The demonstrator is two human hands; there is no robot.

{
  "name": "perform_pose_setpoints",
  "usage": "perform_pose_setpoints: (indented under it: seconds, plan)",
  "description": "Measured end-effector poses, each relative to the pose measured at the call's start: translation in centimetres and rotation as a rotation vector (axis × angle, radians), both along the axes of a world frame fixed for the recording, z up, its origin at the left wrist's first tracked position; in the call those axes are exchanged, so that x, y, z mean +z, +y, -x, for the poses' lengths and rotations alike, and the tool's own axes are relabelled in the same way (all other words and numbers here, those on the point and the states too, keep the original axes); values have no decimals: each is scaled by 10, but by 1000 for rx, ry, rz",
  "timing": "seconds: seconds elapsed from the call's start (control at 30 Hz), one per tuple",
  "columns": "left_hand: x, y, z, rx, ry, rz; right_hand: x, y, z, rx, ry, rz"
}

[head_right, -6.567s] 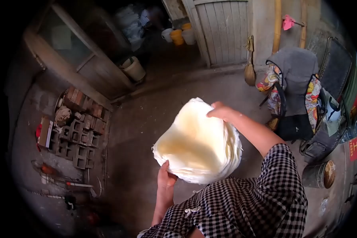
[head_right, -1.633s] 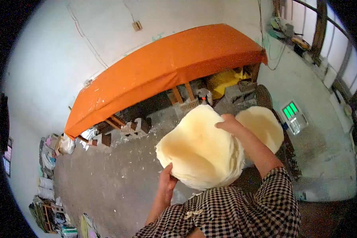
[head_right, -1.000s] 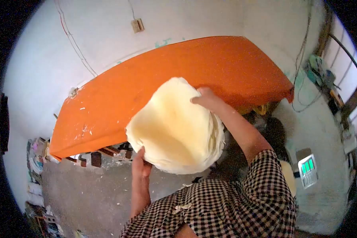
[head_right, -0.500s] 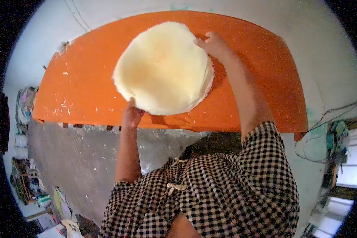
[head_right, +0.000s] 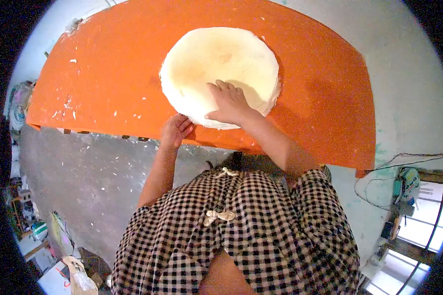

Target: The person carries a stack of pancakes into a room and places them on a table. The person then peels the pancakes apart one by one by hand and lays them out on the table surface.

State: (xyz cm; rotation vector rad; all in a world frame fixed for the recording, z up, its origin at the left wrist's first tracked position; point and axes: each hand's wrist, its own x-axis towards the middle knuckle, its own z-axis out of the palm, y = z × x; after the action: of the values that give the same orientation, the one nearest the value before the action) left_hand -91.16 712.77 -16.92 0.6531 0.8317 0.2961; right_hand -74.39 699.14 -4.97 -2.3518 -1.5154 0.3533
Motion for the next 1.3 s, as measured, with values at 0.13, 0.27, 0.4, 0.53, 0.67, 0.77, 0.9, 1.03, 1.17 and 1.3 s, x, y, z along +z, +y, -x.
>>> perform_pose_setpoints:
  seconds: [0.13,0.27,0.4,0.53,0.67,0.77,0.9,1.03,1.17,1.3]
  plan:
    - [-2,-9,-2,-76,-11,17,-8,-5,-1,-25,27,127]
    - [2,-22,-5,-25,59,53,-12,-14,-10,35,98,148]
    - [0,-29,1,-32,85,49,-30,-24,-1,39,27,102]
    - [8,-26,0,-39,22,71,-34,-27,12,123,-241,46]
    - [-3,-31,2,-40,16,90,-36,-27,15,102,-441,-78]
    - [1,-38,0,-43,54,55,-34,-30,10,16,-441,-92]
    - [6,-36,-3,-82,54,39,-40,-27,7,-28,-362,-93]
    - [-3,-32,3,-85,48,24,-32,-17,0,-179,-210,-36]
    - [11,-23,-1,-93,7,15,-1,-17,-28,-226,17,-194]
    - [5,-6,-3,-69,7,17,26,-16,-108,-437,313,-457]
